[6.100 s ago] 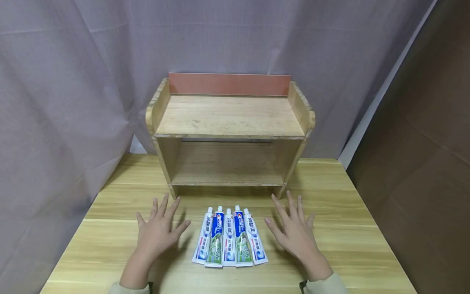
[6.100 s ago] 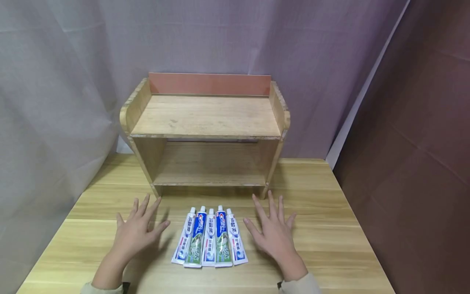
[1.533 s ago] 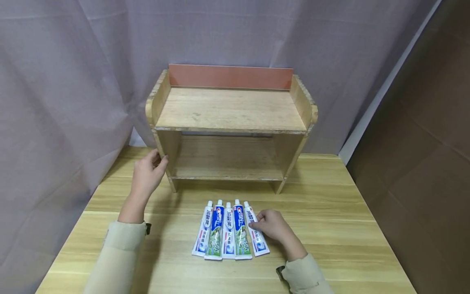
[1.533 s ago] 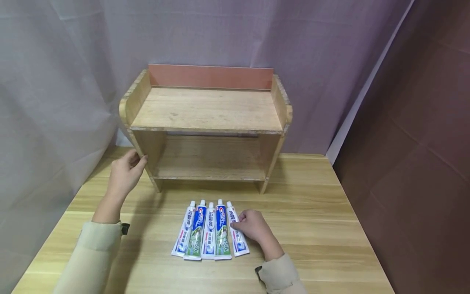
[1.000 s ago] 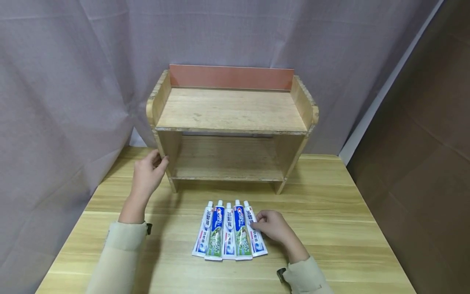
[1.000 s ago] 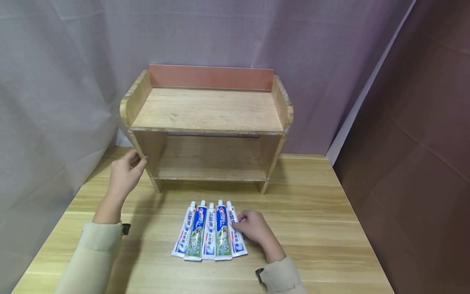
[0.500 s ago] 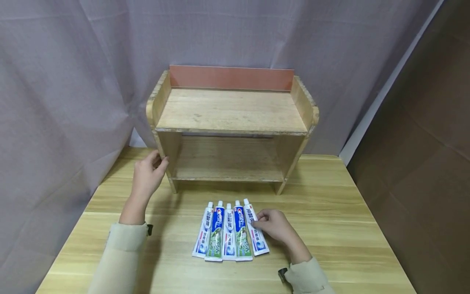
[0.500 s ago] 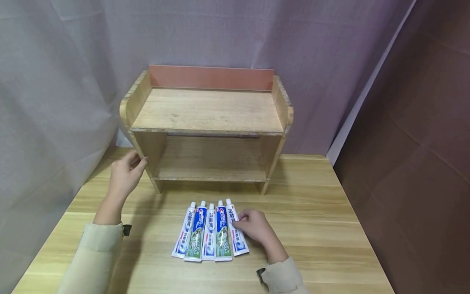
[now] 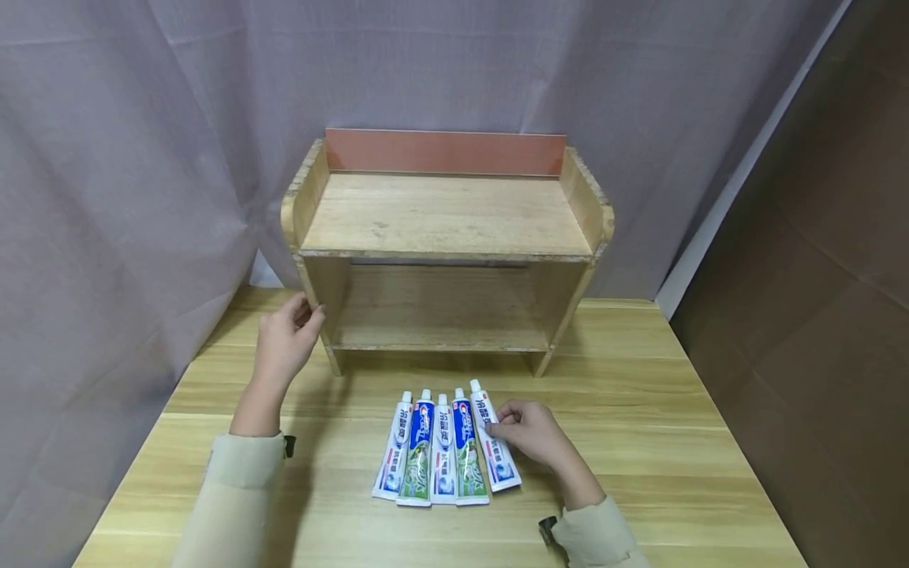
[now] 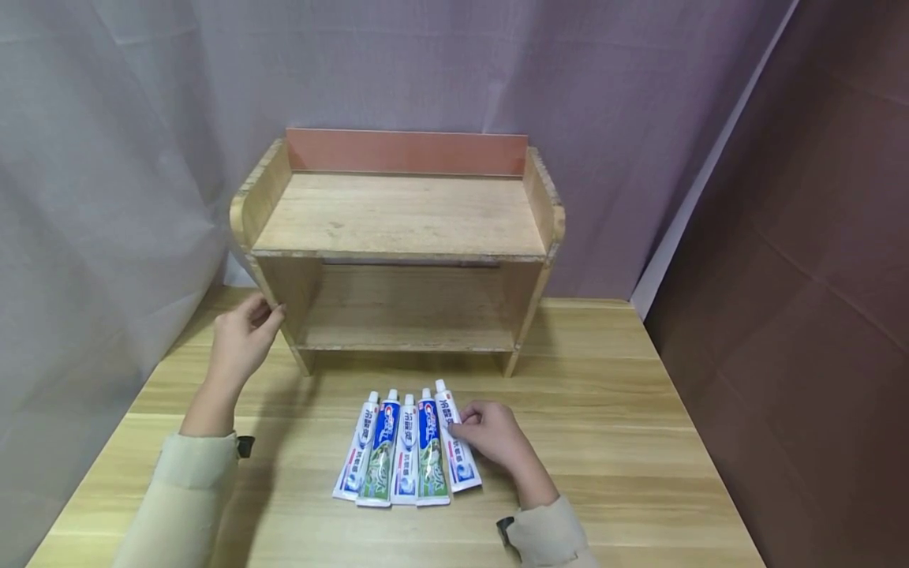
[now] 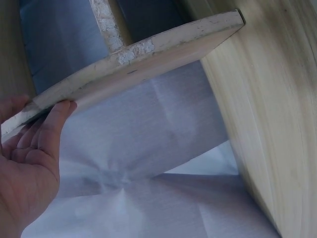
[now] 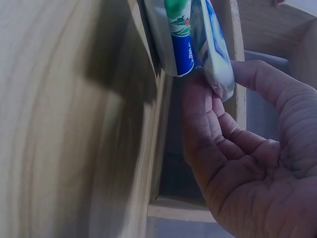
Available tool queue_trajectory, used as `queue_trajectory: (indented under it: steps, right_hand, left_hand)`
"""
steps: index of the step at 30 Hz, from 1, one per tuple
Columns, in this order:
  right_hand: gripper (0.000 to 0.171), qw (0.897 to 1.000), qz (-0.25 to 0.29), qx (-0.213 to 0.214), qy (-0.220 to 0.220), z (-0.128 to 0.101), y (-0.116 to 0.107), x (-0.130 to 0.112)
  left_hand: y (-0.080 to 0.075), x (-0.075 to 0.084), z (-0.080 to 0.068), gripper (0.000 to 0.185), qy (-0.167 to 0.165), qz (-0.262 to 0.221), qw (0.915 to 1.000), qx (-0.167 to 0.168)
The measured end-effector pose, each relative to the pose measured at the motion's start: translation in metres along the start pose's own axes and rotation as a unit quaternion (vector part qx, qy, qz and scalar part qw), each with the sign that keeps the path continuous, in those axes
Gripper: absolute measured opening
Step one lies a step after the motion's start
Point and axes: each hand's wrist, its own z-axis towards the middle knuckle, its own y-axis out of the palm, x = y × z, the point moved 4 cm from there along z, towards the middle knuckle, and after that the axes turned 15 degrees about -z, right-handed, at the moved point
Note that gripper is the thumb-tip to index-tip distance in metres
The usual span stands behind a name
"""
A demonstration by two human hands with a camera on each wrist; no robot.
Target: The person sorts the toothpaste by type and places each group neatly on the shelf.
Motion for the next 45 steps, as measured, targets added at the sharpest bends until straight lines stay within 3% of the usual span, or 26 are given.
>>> queue_trajectory:
  steps: [19, 45]
  right_hand:
    - [0.027, 1.0, 0.011, 0.01, -0.016, -0.001, -0.012, -0.004]
    - [0.025, 0.999, 0.006, 0.024, -0.034, -0.007, -0.025, -0.023]
  left_hand:
    - [0.0, 0.0, 0.0, 0.027, -0.01, -0.001, 0.9999, 0.002]
    - [0.0, 0.001, 0.0, 0.024, 0.002, -0.001, 1.0, 0.009]
